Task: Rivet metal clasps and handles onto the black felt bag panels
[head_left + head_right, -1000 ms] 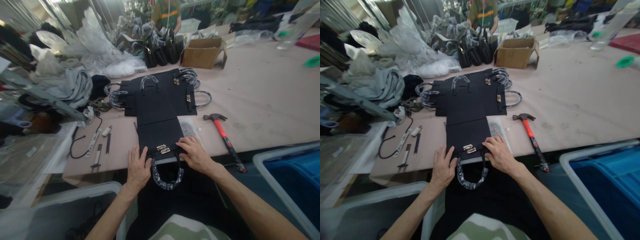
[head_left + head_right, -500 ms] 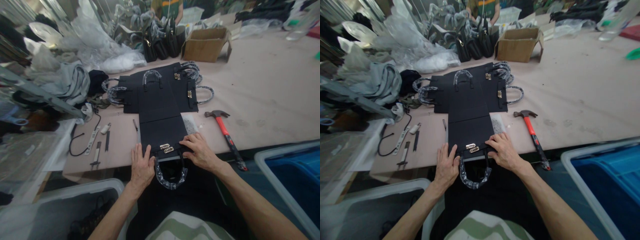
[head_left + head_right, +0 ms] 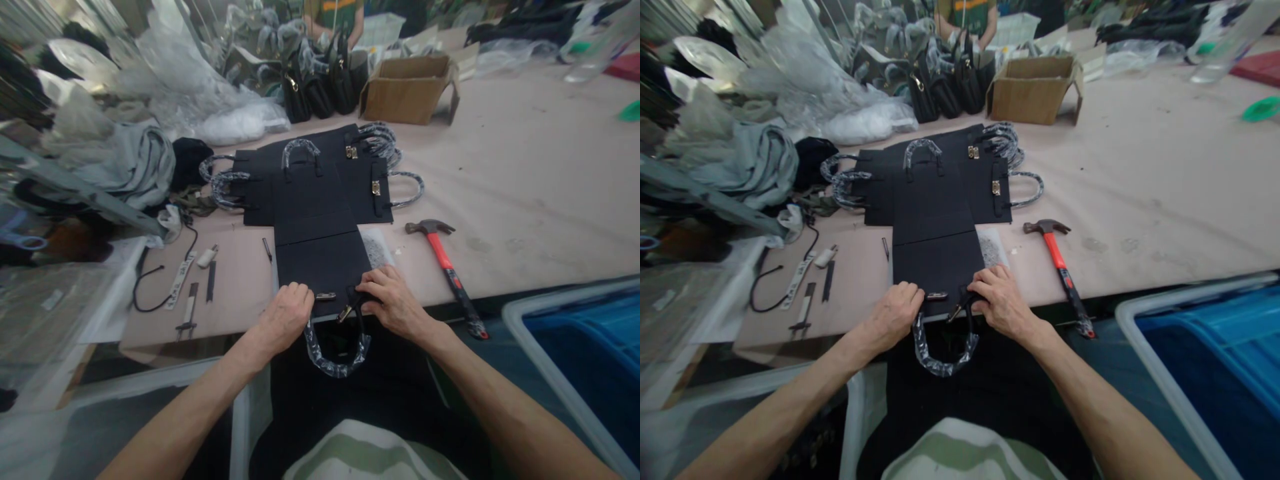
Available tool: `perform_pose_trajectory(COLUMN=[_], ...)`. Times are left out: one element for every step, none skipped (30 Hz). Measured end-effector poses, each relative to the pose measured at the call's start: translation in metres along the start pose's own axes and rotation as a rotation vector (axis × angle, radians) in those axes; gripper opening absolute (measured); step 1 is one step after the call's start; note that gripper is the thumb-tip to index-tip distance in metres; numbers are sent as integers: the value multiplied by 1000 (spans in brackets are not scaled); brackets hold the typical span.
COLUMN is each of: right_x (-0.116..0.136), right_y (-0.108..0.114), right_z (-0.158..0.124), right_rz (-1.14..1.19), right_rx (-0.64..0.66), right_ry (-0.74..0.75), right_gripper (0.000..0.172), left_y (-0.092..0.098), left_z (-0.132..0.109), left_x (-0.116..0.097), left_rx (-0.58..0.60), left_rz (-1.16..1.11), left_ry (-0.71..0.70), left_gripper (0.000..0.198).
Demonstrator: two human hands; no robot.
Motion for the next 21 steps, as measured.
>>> perform_pose_trajectory(right_x=[1,1,2,2,2,2,2,2,1,1,0,0,-1,-2,-2,-3,-4,-4,-4,-3,-3], right_y=[0,-1,-1,-1,-2,-3,-3,-4,-5,-6,-7,-8,-9,-9,-10,-10,-9,-9,-8,-7,-6], right_z=[-1,-2,-2,-3,-3,-4,-3,-3,-2,-2,-1,-1,-1,-1,-1,-1,-1,-1,0,0,0], right_rz=[28,61,98,134,168,197,221,238,248,247,237,221,202,185,173,170,174,182,191,200,209], right_rx=[-9,-18,-26,-31,-31,-26,-16,-2,13,29,46,58,68,75,78,75,69,63,58,55,59], right_ry=[11,23,37,54,71,86,99,110,117,120,121,121,119,113,106,102,103,107,113,124,137], right_gripper=[22,20,19,16,14,13,13,14,14,14,14,17,20,23,24,22,20,18,18,19,19], left_y=[0,-1,0,0,1,2,2,2,1,0,-2,-4,-6,-8,-9,-10,-11,-12,-13,-14,-14], left_z=[-3,-7,-13,-19,-25,-31,-37,-43,-47,-50,-52,-53,-54,-54,-54,-54,-54,-55,-55,-55,-56], left_x=[1,3,5,9,13,17,21,25,28,29,29,29,28,27,27,26,26,25,24,23,21], left_rx=[-2,-14,-40,-74,-115,-164,-210,-250,-281,-302,-317,-329,-341,-362,-386,-413,-441,-465,-486,-504,-519], left_rz=[-7,-39,-94,-166,-241,-310,-365,-403,-425,-437,-443,-450,-459,-472,-487,-502,-514,-522,-525,-525,-525], left_ry=[-21,-41,-63,-91,-121,-148,-170,-180,-183,-180,-169,-148,-118,-80,-38,7,42,68,83,90,91], left_gripper=[21,24,27,30,34,37,38,38,37,37,37,38,38,38,37,36,35,34,34,34,34])
Point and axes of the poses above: each hand's wrist, its own z-axis towards the middle knuckle, its own y-axis out of the back of the hand, x = y × z, the point moved 7 cm from there along z, towards the middle knuckle, and after that the axes turned 2 degrees about -x, right-handed, at the moved point
